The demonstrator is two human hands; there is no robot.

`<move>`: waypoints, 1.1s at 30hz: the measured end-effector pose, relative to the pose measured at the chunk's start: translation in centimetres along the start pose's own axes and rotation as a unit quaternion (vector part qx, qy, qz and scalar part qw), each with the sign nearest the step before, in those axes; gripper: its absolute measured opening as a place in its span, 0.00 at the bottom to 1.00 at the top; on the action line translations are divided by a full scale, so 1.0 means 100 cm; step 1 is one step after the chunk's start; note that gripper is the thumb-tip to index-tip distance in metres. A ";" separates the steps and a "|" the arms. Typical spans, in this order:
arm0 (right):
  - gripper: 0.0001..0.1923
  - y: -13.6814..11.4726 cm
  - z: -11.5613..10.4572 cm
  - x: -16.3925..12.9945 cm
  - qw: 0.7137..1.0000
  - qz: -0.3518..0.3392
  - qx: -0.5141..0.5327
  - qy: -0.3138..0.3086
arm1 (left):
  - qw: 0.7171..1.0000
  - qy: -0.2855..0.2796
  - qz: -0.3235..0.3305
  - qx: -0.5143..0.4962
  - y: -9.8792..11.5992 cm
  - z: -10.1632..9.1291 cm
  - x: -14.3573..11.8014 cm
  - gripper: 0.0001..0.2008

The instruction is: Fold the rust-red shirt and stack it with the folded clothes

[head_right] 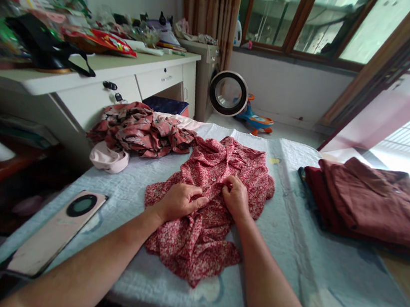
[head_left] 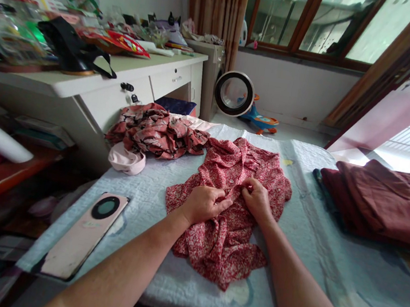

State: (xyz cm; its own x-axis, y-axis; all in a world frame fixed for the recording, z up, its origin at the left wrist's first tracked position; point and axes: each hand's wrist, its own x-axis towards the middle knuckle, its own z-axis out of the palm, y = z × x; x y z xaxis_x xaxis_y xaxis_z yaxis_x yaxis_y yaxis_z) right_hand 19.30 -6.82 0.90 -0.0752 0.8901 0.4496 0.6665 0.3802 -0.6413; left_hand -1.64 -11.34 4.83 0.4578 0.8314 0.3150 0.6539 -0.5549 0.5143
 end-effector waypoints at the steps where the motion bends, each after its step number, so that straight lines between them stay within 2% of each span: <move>1: 0.06 0.000 0.001 0.000 1.000 -0.007 -0.002 -0.004 | 0.999 0.029 0.007 0.011 0.000 -0.001 0.000 0.17; 4: 0.06 -0.002 0.002 -0.001 0.999 -0.022 -0.011 -0.023 | 0.994 0.105 0.029 0.029 0.000 -0.005 0.003 0.13; 5: 0.06 -0.003 0.002 -0.001 0.999 -0.024 -0.013 -0.028 | 0.993 0.112 0.036 0.028 -0.001 -0.005 0.005 0.11; 7: 0.06 -0.004 0.003 -0.002 0.999 -0.023 -0.014 -0.034 | 0.994 0.091 0.047 0.025 -0.004 -0.005 0.009 0.08; 9: 0.06 -0.003 0.003 -0.002 0.999 -0.020 -0.011 -0.036 | 0.998 0.027 0.050 0.033 -0.007 -0.003 0.014 0.08; 11: 0.06 -0.002 0.004 -0.003 0.999 -0.018 -0.008 -0.036 | 0.995 -0.065 0.049 0.056 -0.010 -0.003 0.019 0.08; 14: 0.06 0.000 0.004 -0.002 0.999 -0.016 -0.005 -0.036 | 0.976 -0.192 0.048 0.094 -0.008 -0.007 0.032 0.09; 17: 0.07 0.000 0.005 -0.002 0.999 -0.016 0.003 -0.037 | 0.957 -0.262 0.028 0.119 -0.004 -0.014 0.055 0.10; 19: 0.07 0.000 0.005 -0.002 0.999 -0.018 0.009 -0.037 | 0.963 -0.244 0.007 0.117 -0.003 -0.015 0.072 0.11; 23: 0.07 -0.003 0.005 -0.003 0.999 -0.027 0.016 -0.030 | 0.986 -0.122 -0.033 0.106 -0.009 0.000 0.094 0.12; 27: 0.10 -0.007 0.002 -0.004 0.998 -0.033 0.024 -0.039 | 0.988 -0.078 -0.099 0.094 -0.020 0.027 0.085 0.09; 30: 0.10 -0.008 0.001 -0.004 0.998 -0.030 0.019 -0.048 | 0.991 -0.041 -0.100 0.078 -0.026 0.040 0.073 0.07; 33: 0.09 -0.009 0.000 -0.004 0.998 -0.033 0.016 -0.047 | 0.994 -0.023 -0.088 0.066 -0.029 0.042 0.066 0.05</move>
State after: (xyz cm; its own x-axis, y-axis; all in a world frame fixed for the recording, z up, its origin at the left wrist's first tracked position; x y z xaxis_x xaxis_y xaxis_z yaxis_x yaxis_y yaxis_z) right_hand 18.73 -7.48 1.25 -0.1880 0.8824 0.4314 0.6341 0.4445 -0.6328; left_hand 2.03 -4.31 2.02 0.3550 0.9152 0.1910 0.7977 -0.4030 0.4486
